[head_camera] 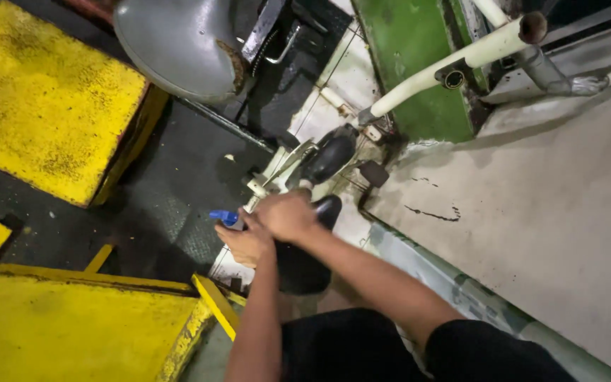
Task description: The person cleans a yellow metal frame and a black bicycle seat using a spray bottle and a brown cloth. They spray the surfaces and wipe them down, focusing on the frame's legs and the seat's top and sides.
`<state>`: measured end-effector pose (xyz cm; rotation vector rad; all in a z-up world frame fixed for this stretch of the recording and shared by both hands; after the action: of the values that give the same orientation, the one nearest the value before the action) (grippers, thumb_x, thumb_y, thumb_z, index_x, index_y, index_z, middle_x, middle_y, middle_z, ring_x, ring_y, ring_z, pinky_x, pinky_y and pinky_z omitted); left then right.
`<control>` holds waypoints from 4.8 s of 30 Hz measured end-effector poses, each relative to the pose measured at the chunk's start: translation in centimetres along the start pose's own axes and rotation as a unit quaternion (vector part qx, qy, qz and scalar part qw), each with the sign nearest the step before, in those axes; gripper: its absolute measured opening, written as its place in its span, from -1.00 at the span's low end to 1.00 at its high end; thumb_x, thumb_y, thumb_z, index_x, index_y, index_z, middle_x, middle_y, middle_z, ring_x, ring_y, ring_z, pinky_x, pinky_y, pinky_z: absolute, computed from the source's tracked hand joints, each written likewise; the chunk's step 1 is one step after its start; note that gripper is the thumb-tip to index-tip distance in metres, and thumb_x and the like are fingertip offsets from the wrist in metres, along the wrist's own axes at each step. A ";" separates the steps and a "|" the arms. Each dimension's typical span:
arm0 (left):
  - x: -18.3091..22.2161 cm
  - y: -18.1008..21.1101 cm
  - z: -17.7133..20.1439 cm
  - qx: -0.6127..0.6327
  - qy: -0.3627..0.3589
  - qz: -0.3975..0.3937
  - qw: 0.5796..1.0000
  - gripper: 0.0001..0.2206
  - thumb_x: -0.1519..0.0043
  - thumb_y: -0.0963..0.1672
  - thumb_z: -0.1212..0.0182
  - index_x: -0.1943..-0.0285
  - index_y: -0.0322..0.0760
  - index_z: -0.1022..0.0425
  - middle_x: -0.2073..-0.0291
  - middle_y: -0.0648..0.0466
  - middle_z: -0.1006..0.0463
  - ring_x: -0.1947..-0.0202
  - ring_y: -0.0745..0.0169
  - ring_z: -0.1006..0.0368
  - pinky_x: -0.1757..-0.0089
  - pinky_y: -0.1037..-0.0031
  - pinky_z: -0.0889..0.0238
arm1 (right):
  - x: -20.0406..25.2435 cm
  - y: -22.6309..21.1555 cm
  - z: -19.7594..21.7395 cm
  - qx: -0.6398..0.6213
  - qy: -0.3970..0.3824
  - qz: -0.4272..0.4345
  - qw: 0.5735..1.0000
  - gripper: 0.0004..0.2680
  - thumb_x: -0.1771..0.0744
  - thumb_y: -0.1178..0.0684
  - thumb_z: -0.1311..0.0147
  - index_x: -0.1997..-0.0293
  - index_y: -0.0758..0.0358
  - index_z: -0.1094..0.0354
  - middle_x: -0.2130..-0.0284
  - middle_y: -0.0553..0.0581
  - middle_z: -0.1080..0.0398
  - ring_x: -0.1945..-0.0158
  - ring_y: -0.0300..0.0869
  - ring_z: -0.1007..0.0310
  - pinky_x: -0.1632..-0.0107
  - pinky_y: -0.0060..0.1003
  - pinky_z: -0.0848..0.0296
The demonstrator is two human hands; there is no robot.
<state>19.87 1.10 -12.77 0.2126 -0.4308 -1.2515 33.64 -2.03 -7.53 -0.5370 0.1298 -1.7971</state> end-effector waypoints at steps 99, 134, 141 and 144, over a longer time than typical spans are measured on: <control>-9.5 -4.4 1.9 0.105 -0.173 -0.257 0.945 -0.36 -0.31 0.05 -0.24 -0.36 -0.57 -0.22 -0.19 -0.41 -0.41 -0.14 -0.47 -0.36 -0.07 0.03 -0.24 | 14.9 -7.5 -9.1 -0.345 0.389 -0.463 0.717 -0.62 -0.46 0.02 0.07 -0.52 0.03 -0.06 -0.29 0.35 -0.31 -0.28 0.14 -0.40 -0.25 -0.13 -0.36; -24.2 -25.7 11.9 0.370 -0.088 -0.076 0.922 -0.71 -0.31 -0.15 -0.34 -0.11 -0.48 -0.44 0.02 -0.13 -0.56 0.01 0.08 -0.49 -0.04 0.27 -0.38 | 4.4 -0.2 1.0 -0.239 0.220 -0.446 0.834 -0.68 -0.35 -0.32 -0.03 0.16 0.05 -0.60 0.36 0.15 -0.59 0.29 0.00 -0.61 0.15 -0.12 -0.50; -20.9 -18.8 7.8 0.372 -0.204 -0.080 0.902 -0.83 -0.28 -0.15 -0.37 0.25 -0.41 -0.55 0.40 0.12 -0.55 0.39 0.37 -0.39 0.30 0.46 -0.29 | 14.4 -10.9 2.2 -0.162 0.284 -0.196 0.924 -0.60 -0.35 -0.04 -0.05 -0.36 0.19 -0.33 -0.33 0.52 -0.25 -0.36 0.33 -0.26 -0.30 0.05 -0.31; -16.3 -11.2 8.2 0.407 -0.247 -0.169 0.863 -0.89 -0.27 -0.15 -0.31 0.21 -0.35 -0.58 0.44 0.17 -0.55 0.44 0.46 -0.37 0.36 0.49 -0.27 | 13.9 -15.7 -3.8 -0.094 0.181 -0.188 0.961 -0.51 -0.30 -0.23 -0.17 -0.35 0.13 -0.25 -0.38 0.46 -0.08 -0.41 0.32 -0.09 -0.37 0.19 -0.12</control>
<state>2.53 13.74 -12.93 0.7162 -1.4227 -1.3998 15.39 -11.12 -1.26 -0.3744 0.4819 -2.2595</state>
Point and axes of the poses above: each hand's wrist, its own x-axis away from the middle knuckle, its own z-axis out of the back of the hand, y = z × x, the point moved 6 cm from there along -x, towards the middle knuckle
